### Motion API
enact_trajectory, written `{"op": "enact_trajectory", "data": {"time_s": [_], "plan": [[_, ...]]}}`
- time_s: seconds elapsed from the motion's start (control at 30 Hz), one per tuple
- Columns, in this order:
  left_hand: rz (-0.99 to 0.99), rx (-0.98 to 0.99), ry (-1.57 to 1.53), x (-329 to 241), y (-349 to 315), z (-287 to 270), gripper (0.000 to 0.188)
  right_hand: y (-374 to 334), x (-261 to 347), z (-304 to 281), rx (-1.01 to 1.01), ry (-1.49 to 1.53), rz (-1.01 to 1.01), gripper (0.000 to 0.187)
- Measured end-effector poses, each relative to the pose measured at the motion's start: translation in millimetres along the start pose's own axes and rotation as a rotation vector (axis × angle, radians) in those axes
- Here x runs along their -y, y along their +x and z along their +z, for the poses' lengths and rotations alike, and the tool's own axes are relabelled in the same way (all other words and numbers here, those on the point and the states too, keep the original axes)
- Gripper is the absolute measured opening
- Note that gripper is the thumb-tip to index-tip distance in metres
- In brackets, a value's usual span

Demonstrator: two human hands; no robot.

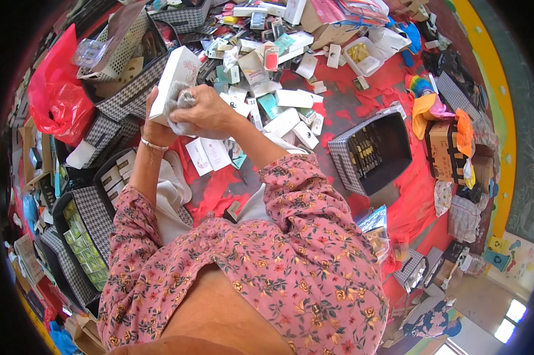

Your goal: The person wipes several small cardboard boxes using a cloth and places them into partitioned storage bins.

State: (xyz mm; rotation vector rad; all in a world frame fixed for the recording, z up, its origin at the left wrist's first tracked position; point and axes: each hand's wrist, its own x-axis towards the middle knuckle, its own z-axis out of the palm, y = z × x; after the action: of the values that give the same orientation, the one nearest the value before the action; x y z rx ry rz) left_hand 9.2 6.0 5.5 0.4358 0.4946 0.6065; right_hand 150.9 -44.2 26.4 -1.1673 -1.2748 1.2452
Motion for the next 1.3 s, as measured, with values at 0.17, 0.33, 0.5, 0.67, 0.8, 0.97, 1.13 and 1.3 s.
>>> {"op": "enact_trajectory", "data": {"time_s": [0.17, 0.33, 0.5, 0.67, 0.8, 0.97, 1.13, 1.3], "plan": [[-0.010, -0.025, 0.199, 6.2, 1.2, -17.4, 0.072, -0.4, 5.5, -28.0, -0.151, 0.255, 0.213, 0.030], [0.057, 0.036, 0.265, 1.5, 0.9, -18.2, 0.077, 1.0, 5.0, -13.6, -0.167, 0.343, 0.208, 0.031], [0.009, 0.017, 0.113, -3.8, 2.3, -27.4, 0.057, -1.3, 10.7, -8.8, -0.217, 0.225, 0.316, 0.041], [-0.089, -0.032, -0.187, 1.8, 6.3, -20.4, 0.041, 2.1, 10.6, -38.4, -0.438, 0.334, 0.125, 0.028], [-0.078, -0.096, -0.014, 11.3, 2.8, -18.8, 0.040, 12.4, 32.1, -54.2, -0.702, 0.480, -0.229, 0.020], [0.020, -0.042, 0.183, 36.7, 20.4, -28.9, 0.040, 28.2, 5.2, -25.9, -0.570, -0.655, -0.335, 0.023], [0.178, -0.133, 0.127, 17.8, 11.9, -26.8, 0.036, -7.2, 19.2, 13.2, 0.017, -0.419, -0.147, 0.019], [0.216, -0.250, 0.425, 17.2, 20.8, -28.0, 0.049, -12.1, -4.5, -28.1, -0.297, 0.120, -0.006, 0.014]]}}
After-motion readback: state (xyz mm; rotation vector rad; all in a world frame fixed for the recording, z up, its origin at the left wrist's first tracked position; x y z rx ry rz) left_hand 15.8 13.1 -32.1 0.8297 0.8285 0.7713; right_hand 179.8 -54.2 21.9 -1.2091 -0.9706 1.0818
